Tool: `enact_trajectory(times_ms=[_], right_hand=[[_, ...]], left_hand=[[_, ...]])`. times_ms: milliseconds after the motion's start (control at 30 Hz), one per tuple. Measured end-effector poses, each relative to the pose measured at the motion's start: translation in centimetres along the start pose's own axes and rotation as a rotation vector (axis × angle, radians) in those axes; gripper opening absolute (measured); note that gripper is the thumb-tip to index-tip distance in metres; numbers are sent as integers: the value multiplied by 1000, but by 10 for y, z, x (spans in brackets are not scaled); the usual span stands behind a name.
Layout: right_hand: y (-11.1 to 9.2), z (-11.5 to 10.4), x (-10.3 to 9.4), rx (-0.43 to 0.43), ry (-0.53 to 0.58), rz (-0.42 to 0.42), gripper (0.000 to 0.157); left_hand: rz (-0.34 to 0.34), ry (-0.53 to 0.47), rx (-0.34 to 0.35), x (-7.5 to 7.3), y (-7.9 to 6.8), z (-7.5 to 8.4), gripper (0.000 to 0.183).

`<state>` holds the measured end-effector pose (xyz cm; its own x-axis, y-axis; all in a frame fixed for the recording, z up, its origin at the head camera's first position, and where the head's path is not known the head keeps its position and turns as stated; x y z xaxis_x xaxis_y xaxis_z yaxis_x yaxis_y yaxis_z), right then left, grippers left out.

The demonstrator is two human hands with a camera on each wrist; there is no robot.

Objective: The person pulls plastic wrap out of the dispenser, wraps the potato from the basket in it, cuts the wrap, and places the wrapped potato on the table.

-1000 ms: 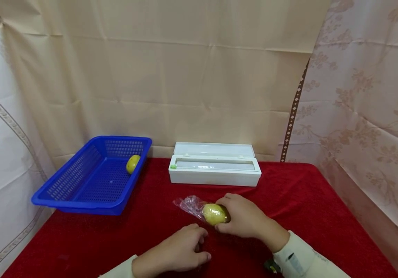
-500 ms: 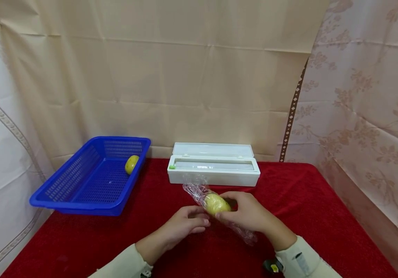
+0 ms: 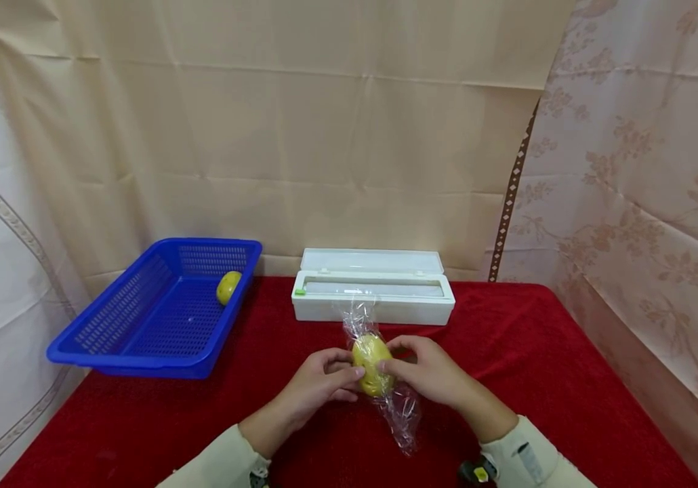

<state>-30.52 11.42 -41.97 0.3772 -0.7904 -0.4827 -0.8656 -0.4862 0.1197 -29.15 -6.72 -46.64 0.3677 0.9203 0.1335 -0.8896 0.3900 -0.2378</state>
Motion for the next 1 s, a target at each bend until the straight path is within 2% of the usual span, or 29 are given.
enact_trajectory(times_ms=[100, 233, 400, 533, 767, 900, 1000], right_hand=[[0, 3, 0, 3, -50, -15, 38], [-2, 6, 1, 21, -99, -67, 33], [-4, 13, 7, 53, -77, -162, 35], [-5, 19, 11, 78, -64, -197, 37], [-7, 23, 15, 102, -78, -199, 32], [-8, 23, 15, 115, -80, -160, 29], [-9, 24, 14, 127, -61, -118, 33]], left_hand=[[14, 25, -18, -2, 1, -2, 53], [0, 50, -61, -4, 2, -6, 50], [-25, 86, -110, -6, 1, -11, 45], [-18, 126, -123, -8, 1, -12, 44], [9, 181, -141, -10, 3, -15, 41], [2, 203, -153, -10, 2, -15, 38], [-4, 239, -152, -11, 0, -13, 38]])
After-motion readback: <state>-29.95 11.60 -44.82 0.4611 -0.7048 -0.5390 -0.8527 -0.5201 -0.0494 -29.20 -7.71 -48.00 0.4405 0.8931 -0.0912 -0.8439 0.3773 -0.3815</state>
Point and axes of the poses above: each hand's wrist, its own y-axis towards the middle knuckle, its own x-axis out of the palm, z = x × y, the point moved 7 cm from there along y, towards the middle knuckle, and after that the axes turned 8 degrees about -x, right-handed, at the moved point
